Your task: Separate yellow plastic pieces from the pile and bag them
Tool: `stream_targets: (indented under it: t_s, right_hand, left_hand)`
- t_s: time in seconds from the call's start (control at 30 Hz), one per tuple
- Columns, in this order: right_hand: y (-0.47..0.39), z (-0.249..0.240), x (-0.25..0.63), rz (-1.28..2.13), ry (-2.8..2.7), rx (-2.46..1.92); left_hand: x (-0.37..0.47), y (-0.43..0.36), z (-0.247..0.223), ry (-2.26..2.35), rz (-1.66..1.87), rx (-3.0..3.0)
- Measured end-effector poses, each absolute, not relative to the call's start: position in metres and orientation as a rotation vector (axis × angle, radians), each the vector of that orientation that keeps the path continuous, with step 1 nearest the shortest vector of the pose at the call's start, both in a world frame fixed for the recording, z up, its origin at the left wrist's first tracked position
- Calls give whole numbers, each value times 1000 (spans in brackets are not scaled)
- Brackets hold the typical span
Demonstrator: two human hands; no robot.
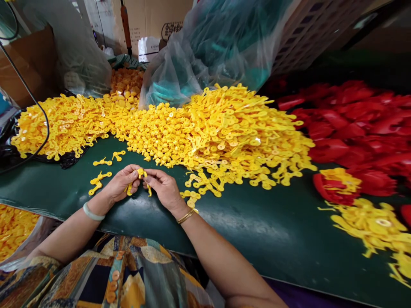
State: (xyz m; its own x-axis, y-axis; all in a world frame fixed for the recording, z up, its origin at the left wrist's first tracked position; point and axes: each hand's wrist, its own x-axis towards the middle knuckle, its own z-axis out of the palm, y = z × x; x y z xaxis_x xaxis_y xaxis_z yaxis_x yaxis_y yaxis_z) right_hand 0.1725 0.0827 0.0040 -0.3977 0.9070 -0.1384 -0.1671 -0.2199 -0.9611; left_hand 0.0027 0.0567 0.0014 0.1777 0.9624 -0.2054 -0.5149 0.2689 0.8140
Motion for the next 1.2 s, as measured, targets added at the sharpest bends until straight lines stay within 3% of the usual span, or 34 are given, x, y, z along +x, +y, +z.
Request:
stream_targets:
  t_s: [0.33,1.2]
  right_hand:
    - [83,6,170,1828,-1039,-934]
    - [82,5,174,1552,-1378,-983]
  left_hand:
    - [2,57,-2,823,1152,694]
    - [4,57,-4,867,1143,746]
